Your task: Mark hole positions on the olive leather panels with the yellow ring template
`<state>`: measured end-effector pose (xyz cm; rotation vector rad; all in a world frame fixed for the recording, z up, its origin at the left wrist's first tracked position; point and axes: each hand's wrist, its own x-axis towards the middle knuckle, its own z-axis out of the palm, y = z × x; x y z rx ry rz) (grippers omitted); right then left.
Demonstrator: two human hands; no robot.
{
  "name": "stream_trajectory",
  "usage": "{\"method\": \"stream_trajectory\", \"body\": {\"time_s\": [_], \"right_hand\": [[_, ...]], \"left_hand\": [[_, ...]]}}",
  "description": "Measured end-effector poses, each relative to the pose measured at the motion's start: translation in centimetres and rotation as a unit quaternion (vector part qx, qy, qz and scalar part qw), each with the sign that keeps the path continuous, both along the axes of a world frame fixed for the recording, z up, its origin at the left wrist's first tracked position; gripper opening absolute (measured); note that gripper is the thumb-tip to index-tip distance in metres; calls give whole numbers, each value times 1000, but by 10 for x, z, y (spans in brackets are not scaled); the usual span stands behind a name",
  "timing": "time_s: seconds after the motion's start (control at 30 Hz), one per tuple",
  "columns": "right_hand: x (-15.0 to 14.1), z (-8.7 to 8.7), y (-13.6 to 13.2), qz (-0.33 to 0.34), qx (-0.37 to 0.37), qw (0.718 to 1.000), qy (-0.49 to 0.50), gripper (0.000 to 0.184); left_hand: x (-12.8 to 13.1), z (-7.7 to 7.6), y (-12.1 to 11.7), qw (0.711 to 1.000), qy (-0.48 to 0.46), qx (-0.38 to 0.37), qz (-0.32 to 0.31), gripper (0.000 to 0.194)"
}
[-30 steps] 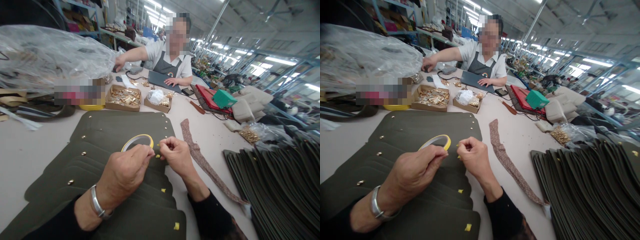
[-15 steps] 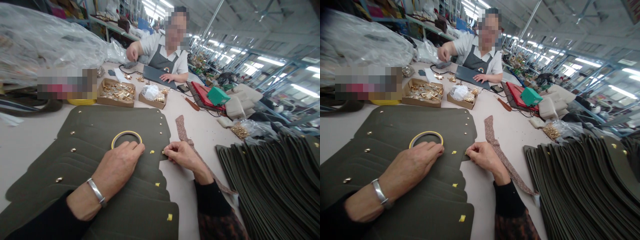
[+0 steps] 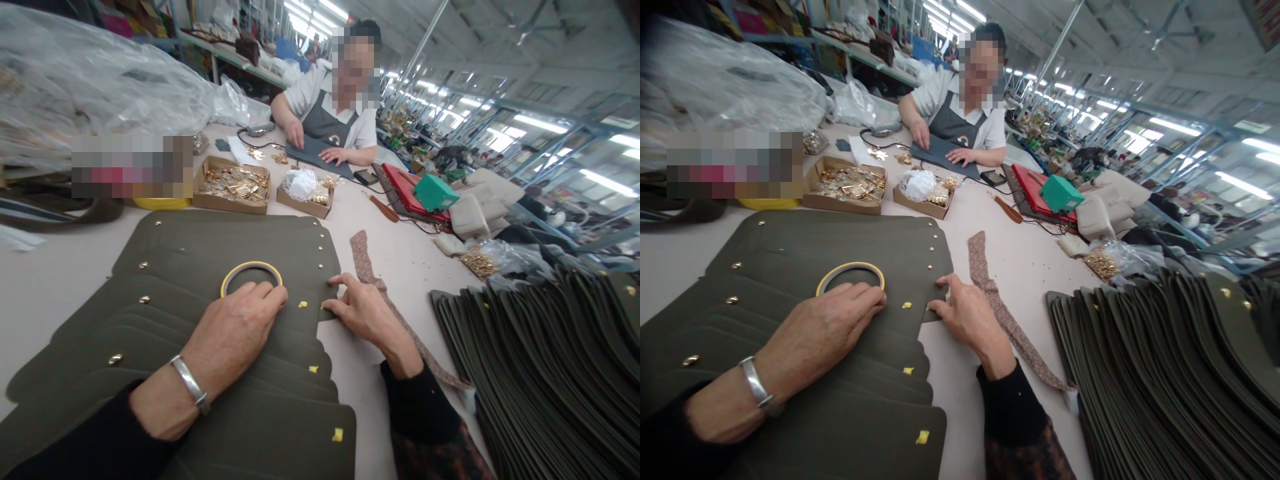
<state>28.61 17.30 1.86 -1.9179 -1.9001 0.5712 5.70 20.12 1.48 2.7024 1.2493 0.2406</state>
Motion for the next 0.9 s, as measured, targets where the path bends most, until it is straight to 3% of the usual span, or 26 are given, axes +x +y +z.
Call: {"method": "stream_trajectory", "body": {"time_s": [0.1, 0.27, 0.53, 0.7, 0.9], "right_hand": [[4, 4, -3, 22, 40, 999, 23, 11], [-6, 5, -5, 83, 38, 995, -42, 19], [-22, 4, 2, 2, -22, 997, -68, 21], [-15, 3, 5, -6, -48, 998, -39, 17], [-6, 0, 6, 24, -42, 999, -25, 14]], "left_hand": [[-2, -4, 1, 1000, -23, 10, -8, 19], [-10, -9, 10, 995, -84, 62, 1, 23], [-15, -7, 26, 994, -55, 90, 5, 17], [-14, -6, 23, 997, -37, 68, 5, 16], [-9, -9, 15, 996, -88, 9, -31, 16]]}}
